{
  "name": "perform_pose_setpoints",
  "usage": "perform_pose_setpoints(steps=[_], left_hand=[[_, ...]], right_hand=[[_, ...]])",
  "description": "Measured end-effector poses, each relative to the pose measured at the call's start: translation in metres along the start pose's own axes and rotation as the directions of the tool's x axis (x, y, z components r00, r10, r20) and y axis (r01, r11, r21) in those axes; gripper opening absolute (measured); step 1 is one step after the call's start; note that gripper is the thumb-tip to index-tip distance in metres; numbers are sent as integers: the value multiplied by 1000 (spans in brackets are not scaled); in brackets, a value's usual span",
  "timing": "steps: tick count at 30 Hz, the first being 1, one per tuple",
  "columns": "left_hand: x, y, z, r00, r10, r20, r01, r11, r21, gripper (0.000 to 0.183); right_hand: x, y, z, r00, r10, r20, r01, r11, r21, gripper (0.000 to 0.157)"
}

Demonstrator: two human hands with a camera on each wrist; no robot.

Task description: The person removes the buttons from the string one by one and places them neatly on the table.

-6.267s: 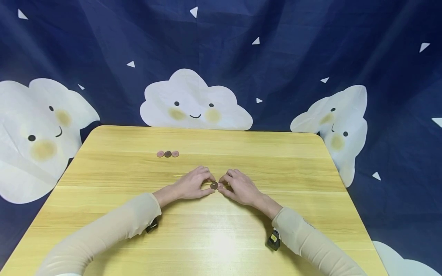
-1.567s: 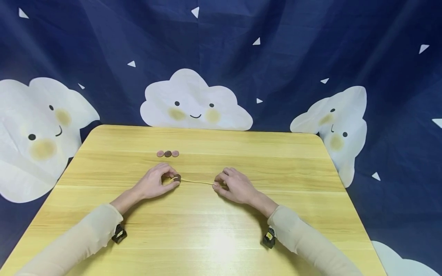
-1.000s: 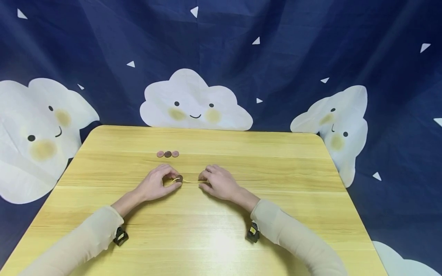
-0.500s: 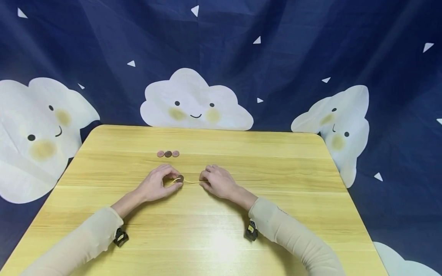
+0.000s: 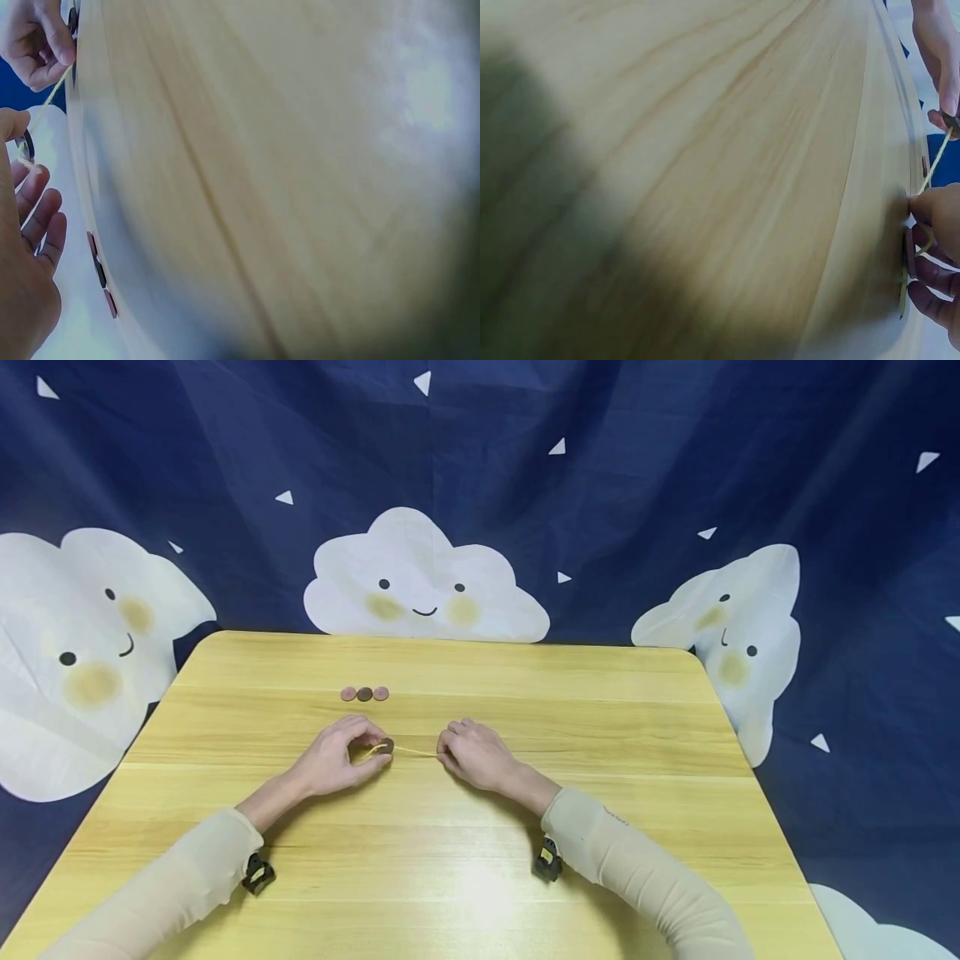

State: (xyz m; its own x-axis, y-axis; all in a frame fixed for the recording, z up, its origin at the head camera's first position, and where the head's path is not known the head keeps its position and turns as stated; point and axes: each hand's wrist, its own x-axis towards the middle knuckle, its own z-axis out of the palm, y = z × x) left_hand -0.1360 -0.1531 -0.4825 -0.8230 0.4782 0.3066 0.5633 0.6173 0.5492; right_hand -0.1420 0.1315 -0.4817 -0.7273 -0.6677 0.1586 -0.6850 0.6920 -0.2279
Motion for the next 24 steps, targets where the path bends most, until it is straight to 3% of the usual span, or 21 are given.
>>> perform_pose_setpoints(steps=[24], left_hand=[[-11, -21, -17, 997, -75, -29, 75, 997, 11, 23]], right_hand=[[-2, 2, 1, 1000, -23, -1, 23, 1000, -15, 6]])
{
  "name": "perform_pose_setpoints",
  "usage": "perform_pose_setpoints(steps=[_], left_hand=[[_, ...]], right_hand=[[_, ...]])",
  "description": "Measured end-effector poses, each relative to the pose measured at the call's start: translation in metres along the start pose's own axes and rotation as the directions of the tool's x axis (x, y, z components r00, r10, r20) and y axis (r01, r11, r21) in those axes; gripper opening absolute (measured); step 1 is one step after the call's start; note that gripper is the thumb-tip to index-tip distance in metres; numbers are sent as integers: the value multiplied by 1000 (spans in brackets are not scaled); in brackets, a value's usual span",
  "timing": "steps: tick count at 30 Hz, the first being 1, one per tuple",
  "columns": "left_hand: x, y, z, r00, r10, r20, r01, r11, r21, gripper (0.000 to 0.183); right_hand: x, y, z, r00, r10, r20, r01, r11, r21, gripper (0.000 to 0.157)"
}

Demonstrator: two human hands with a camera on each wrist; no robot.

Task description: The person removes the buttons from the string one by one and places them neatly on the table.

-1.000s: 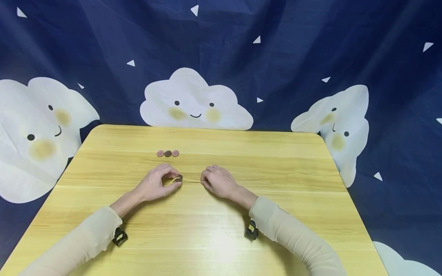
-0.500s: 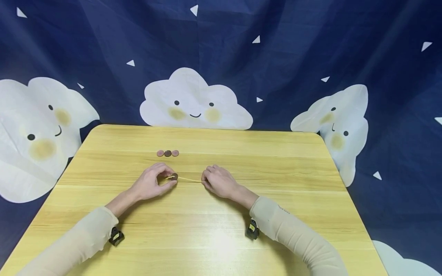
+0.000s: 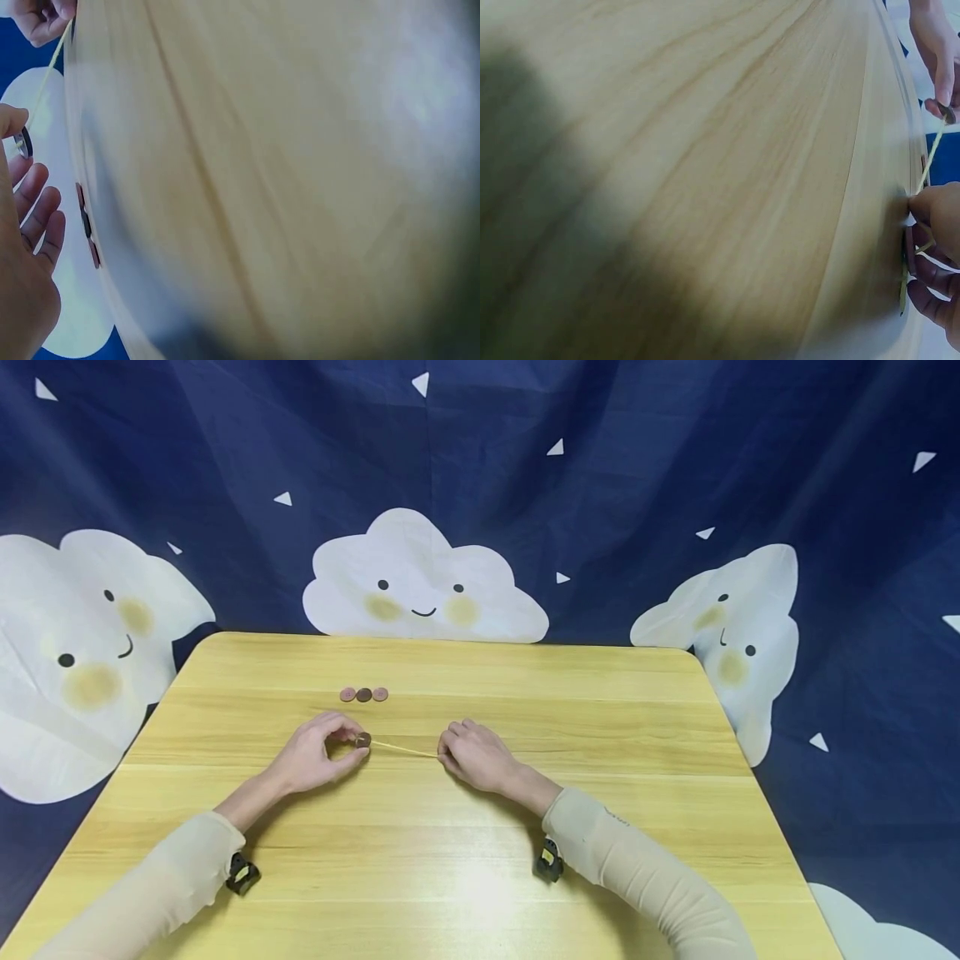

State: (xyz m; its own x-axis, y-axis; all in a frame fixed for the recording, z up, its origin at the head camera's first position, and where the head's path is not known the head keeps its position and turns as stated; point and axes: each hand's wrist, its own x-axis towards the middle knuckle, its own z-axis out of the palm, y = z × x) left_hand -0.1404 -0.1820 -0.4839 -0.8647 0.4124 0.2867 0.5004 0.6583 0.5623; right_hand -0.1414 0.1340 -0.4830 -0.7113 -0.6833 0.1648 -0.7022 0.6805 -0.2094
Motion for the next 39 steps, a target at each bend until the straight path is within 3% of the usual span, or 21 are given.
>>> perform_pose_setpoints(steps=[9, 26, 39], left_hand=[[-2, -16, -11, 1000, -9, -27, 10, 999, 38, 23], [13, -58, -31, 990, -137, -43, 141, 981, 136, 22], [35, -68, -37, 970, -237, 47, 225, 958, 175, 32]], right_hand=[[0, 0, -1, 1000, 11, 16, -11, 1000, 0, 7], [-1, -3, -3, 999, 34, 10, -34, 999, 27, 7], [-1, -2, -2, 999, 40, 14, -41, 999, 34, 8]])
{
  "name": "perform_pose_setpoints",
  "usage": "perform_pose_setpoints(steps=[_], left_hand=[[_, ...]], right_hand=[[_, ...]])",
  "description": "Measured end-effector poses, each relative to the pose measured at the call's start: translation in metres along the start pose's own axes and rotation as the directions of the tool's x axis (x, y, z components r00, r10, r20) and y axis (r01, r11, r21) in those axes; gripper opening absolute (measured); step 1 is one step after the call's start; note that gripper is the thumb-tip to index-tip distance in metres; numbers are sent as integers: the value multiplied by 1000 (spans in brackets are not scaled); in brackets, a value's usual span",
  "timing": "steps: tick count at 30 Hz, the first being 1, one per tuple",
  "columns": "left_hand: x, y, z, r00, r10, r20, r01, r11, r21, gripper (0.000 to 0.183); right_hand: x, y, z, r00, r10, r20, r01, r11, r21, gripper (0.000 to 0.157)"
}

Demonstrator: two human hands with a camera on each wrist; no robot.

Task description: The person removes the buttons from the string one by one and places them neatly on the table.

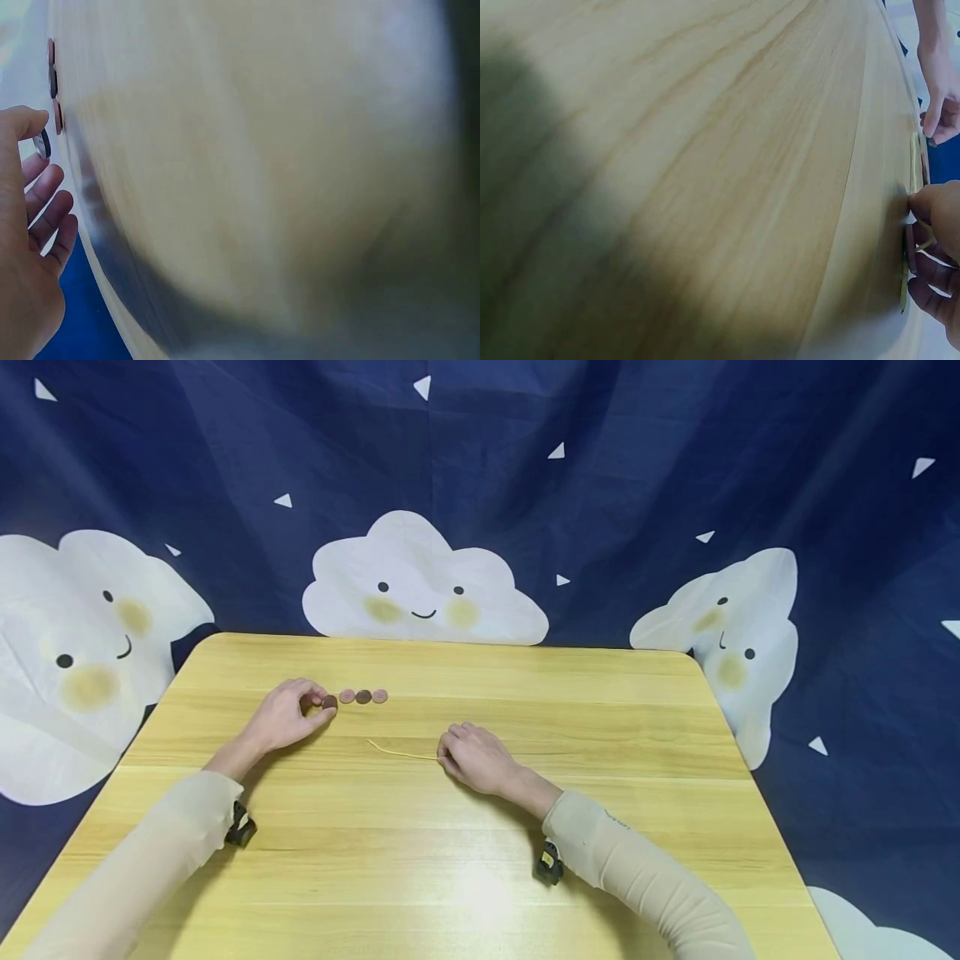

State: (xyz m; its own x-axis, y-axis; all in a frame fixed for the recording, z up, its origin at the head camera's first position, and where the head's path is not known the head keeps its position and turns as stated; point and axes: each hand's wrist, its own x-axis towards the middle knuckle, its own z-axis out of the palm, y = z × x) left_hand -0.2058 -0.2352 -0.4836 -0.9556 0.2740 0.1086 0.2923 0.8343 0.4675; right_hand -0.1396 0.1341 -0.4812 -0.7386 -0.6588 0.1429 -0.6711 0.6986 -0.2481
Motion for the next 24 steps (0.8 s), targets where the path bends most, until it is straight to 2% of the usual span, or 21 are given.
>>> perform_pose_setpoints(steps=[10, 17, 24], left_hand=[[10, -9, 1, 999, -34, 28, 33, 999, 28, 35], [13, -10, 1, 997, -53, 57, 52, 998, 34, 37], [15, -10, 0, 997, -60, 57, 57, 997, 48, 39]], right_hand=[[0, 1, 3, 1000, -7, -17, 6, 1000, -4, 8], [-1, 1, 2, 1000, 1, -5, -1, 1000, 8, 7], [0, 2, 3, 1000, -4, -13, 4, 1000, 2, 8]])
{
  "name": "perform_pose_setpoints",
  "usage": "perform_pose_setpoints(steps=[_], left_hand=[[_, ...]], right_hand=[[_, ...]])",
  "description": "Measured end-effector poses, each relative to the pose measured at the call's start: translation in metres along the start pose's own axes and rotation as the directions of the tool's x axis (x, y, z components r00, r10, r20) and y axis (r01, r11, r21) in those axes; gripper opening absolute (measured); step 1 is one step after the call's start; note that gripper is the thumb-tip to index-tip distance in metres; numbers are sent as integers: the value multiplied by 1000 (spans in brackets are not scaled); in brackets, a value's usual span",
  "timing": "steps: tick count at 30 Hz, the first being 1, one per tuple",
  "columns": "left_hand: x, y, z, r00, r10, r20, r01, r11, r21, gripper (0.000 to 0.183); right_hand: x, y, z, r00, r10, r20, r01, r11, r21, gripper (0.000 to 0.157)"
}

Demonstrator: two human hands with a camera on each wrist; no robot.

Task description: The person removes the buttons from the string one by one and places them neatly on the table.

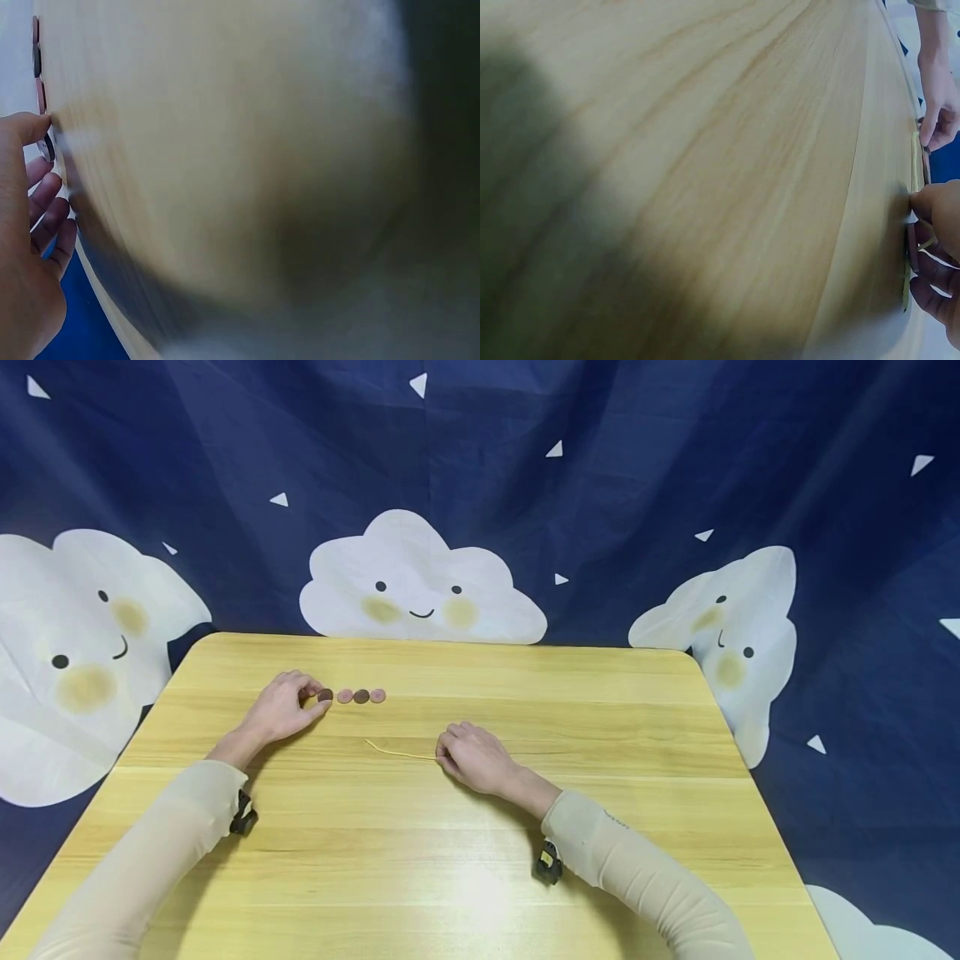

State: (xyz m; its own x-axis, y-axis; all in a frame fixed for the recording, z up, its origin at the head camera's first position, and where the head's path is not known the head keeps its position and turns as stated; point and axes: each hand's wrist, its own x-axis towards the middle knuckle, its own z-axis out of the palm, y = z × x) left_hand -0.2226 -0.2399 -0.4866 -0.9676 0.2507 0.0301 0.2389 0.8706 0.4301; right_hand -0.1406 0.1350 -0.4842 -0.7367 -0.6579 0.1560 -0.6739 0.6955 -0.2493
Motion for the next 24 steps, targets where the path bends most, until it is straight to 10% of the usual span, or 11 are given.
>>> perform_pose_setpoints(steps=[24], left_hand=[[0, -1, 5, 1000, 7, -3, -7, 1000, 10, 39]], right_hand=[[0, 0, -1, 1000, -11, -9, 11, 1000, -3, 8]])
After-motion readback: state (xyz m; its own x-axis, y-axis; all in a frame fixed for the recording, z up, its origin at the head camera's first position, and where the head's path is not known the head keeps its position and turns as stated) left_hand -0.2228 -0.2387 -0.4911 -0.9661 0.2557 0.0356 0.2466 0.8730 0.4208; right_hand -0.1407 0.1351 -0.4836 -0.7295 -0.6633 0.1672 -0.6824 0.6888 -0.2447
